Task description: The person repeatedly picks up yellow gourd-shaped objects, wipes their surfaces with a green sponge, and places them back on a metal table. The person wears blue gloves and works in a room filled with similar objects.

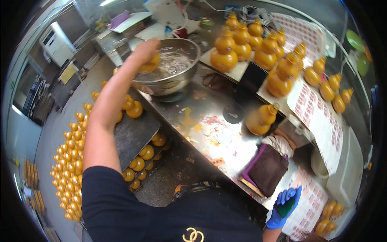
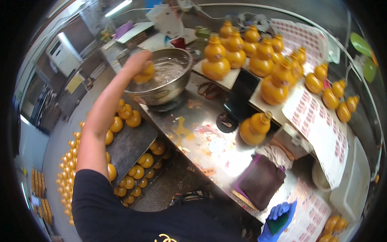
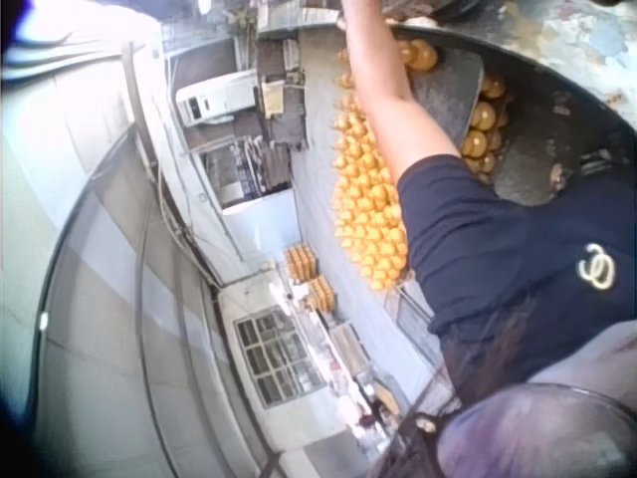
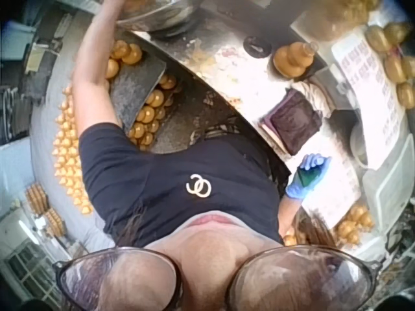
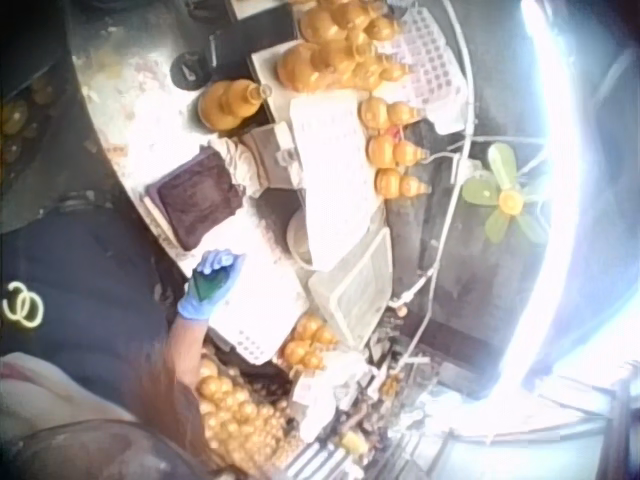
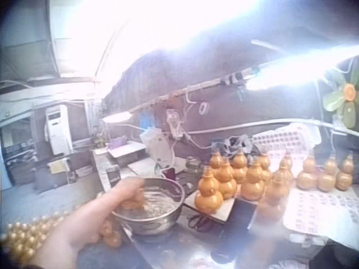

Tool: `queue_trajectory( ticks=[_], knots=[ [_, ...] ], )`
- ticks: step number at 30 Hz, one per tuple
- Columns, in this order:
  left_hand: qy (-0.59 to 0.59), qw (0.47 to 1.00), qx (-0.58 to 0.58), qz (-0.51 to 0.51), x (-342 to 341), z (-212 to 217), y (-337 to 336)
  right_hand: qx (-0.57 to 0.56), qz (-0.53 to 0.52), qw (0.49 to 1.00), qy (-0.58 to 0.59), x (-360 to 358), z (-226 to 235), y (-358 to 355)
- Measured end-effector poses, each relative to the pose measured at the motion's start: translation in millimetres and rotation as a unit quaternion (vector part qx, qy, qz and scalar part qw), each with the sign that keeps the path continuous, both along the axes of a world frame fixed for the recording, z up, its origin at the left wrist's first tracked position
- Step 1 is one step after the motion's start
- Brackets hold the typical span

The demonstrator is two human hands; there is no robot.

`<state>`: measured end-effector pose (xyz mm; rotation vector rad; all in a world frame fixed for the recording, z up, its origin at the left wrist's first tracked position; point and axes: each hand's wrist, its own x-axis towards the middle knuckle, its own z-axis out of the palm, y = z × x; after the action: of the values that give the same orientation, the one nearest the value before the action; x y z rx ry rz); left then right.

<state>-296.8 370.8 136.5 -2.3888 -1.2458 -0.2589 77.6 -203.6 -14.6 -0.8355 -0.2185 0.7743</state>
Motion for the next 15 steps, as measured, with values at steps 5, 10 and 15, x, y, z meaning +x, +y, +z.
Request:
queue_trajectory(
  ticks=[5, 10, 15],
  knots=[
    [-0.134, 0.988, 0.051, -0.062, -63.8, 24.6, -7.0, -0.063, 0.000, 0.989, 0.132, -4.1, 13.8, 11.6],
    [-0.319, 0.945, 0.037, -0.063, -30.1, 72.9, -87.6, -0.110, 0.052, 0.990, 0.078, -17.3, 31.8, 21.6],
    [-0.400, 0.875, -0.080, -0.261, 71.4, 88.3, -175.1, -0.169, 0.079, 0.971, -0.147, -26.8, 63.5, 47.4]
  ],
)
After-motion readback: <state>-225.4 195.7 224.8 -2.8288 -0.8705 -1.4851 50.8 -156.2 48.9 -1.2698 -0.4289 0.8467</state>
